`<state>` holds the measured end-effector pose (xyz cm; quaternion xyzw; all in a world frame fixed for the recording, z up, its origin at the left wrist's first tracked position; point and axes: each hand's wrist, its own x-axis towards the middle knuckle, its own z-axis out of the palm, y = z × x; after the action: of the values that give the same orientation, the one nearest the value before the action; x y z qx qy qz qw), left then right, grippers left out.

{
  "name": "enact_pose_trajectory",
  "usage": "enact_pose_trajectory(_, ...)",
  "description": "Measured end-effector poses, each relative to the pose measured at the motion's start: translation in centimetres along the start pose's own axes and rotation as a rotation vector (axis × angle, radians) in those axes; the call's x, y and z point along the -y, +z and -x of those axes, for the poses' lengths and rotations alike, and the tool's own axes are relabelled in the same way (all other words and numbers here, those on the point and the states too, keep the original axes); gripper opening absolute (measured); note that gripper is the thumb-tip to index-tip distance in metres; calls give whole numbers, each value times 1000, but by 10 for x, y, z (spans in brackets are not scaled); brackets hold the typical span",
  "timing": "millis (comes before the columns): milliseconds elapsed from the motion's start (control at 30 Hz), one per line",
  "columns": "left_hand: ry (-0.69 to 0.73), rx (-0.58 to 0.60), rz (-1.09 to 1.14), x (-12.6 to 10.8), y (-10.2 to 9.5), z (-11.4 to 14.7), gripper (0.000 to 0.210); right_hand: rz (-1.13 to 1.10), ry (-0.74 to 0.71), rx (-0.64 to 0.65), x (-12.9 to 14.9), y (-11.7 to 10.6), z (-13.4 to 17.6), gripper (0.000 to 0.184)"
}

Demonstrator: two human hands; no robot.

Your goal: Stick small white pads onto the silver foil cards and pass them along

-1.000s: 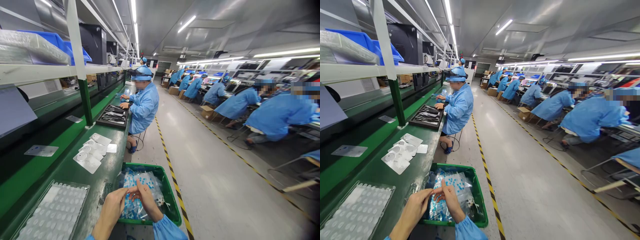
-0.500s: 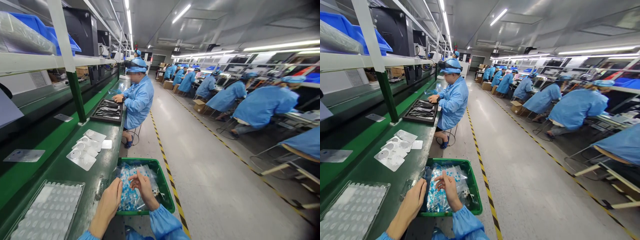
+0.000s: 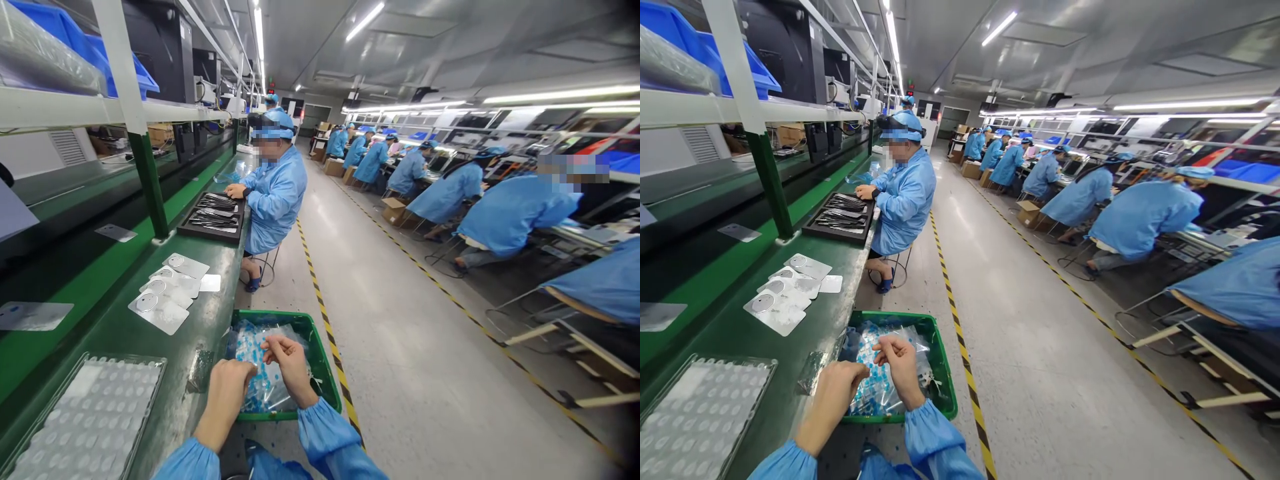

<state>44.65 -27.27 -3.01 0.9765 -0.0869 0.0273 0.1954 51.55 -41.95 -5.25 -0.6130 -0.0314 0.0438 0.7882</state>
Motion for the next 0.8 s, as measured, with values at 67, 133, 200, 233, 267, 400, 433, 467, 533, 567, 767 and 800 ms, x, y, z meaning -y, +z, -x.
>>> enact_pose_trajectory(67,11,-6,-8,-4,4,-9,20,21,-8,1,2,1,1,52)
enact_pose_trajectory(133,12,-15,-23,-10,12,-15,19,50,-18,22,4,-2,6,52)
enact_pose_trajectory(200,-5,-40,-29,-16,21,-16,15,124,-47,49,2,-15,11,52)
enact_pose_trajectory(233,-19,-65,-32,-17,25,-16,14,167,-60,71,-1,-24,10,54)
enact_pose_trajectory(267,-34,-93,-42,-17,29,-16,18,271,-101,87,-6,-33,6,59)
enact_pose_trajectory(400,-19,-102,-134,-10,32,-8,24,474,69,248,-30,-51,-30,82)
enact_pose_trajectory(433,-18,-118,-146,-11,29,-3,27,491,123,249,-32,-48,-33,86)
enact_pose_trajectory(467,-21,-153,-146,-15,27,2,32,463,172,238,-32,-44,-32,89)
enact_pose_trajectory(533,9,-242,-114,-25,23,14,49,318,260,245,-24,-31,-19,91)
enact_pose_trajectory(567,59,-261,-82,-31,23,18,56,136,333,252,-17,-24,-11,91)
enact_pose_trajectory(767,-155,-131,67,-34,62,24,78,-283,457,219,25,-8,2,82)
enact_pose_trajectory(800,-214,-123,77,-30,68,22,74,-330,431,195,30,-12,2,80)
